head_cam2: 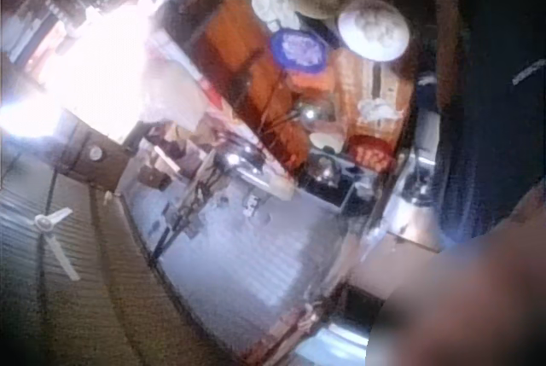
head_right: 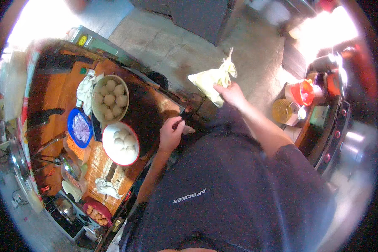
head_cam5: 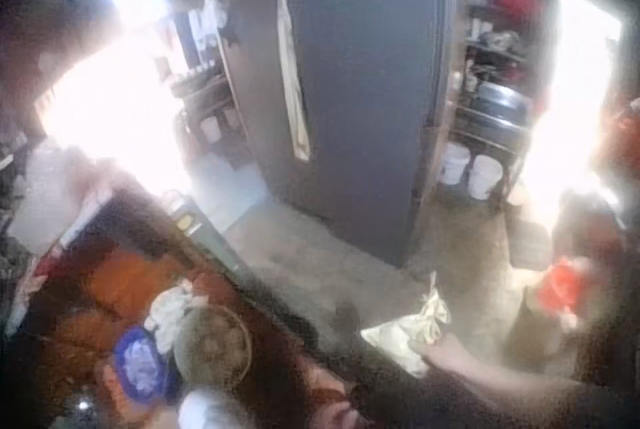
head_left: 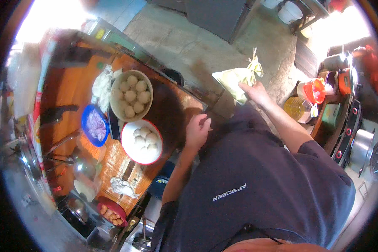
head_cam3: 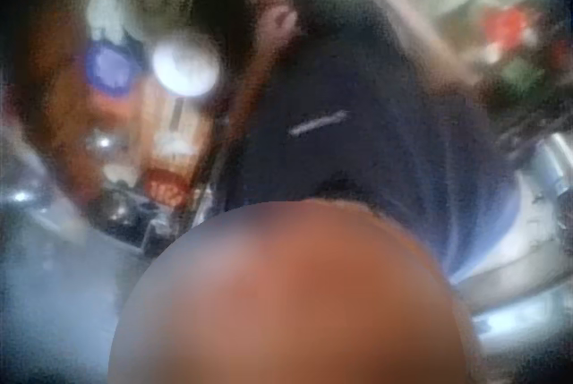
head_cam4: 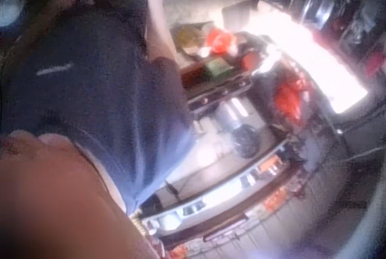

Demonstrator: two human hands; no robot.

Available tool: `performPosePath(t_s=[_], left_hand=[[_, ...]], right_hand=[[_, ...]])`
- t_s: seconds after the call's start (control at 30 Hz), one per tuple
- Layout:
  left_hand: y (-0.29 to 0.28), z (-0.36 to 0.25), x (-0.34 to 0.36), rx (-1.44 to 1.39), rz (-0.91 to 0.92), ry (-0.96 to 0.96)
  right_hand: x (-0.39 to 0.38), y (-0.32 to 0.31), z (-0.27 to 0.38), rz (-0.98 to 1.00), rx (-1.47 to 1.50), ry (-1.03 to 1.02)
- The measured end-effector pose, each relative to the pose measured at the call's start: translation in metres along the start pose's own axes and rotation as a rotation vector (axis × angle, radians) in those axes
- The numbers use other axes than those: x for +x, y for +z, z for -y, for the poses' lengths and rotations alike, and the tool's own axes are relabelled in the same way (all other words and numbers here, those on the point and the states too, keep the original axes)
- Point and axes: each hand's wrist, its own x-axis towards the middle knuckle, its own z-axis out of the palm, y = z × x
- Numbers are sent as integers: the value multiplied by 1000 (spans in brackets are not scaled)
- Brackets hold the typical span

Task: The person stirs a pot on the stove, then adds ingredients from a cloth bundle and a packet into the pot. They also scoop a white powder from a large container into a small bowl and add it to the pot.

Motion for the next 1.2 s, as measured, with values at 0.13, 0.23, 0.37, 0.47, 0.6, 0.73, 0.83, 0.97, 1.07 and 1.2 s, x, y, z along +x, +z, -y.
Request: performPosePath(t_s=[0.13,0.23,0.37,0.47,0.6,0.73,0.83,0.97,1.07,1.2], left_hand=[[19,-10,50,-167,-74,-176],[44,-6,112,-226,-260,-233],[57,14,209,-93,-597,-492],[35,41,283,261,-850,-578],[-21,90,345,287,-918,-1057],[-33,120,357,113,-868,-1232],[-12,127,353,598,-751,-1092],[25,124,355,604,-724,-1078],[53,116,366,548,-772,-897],[83,101,391,504,-683,-867]], right_hand=[[91,11,18,113,24,43],[171,31,32,268,-51,-185],[257,56,66,507,-112,-108],[304,64,98,644,-154,-155],[345,62,121,752,-220,-102],[365,76,134,805,-217,-132],[373,92,150,826,-387,-136],[378,139,166,885,-337,-334],[380,174,175,913,-343,-396],[378,209,179,898,-369,-436]])
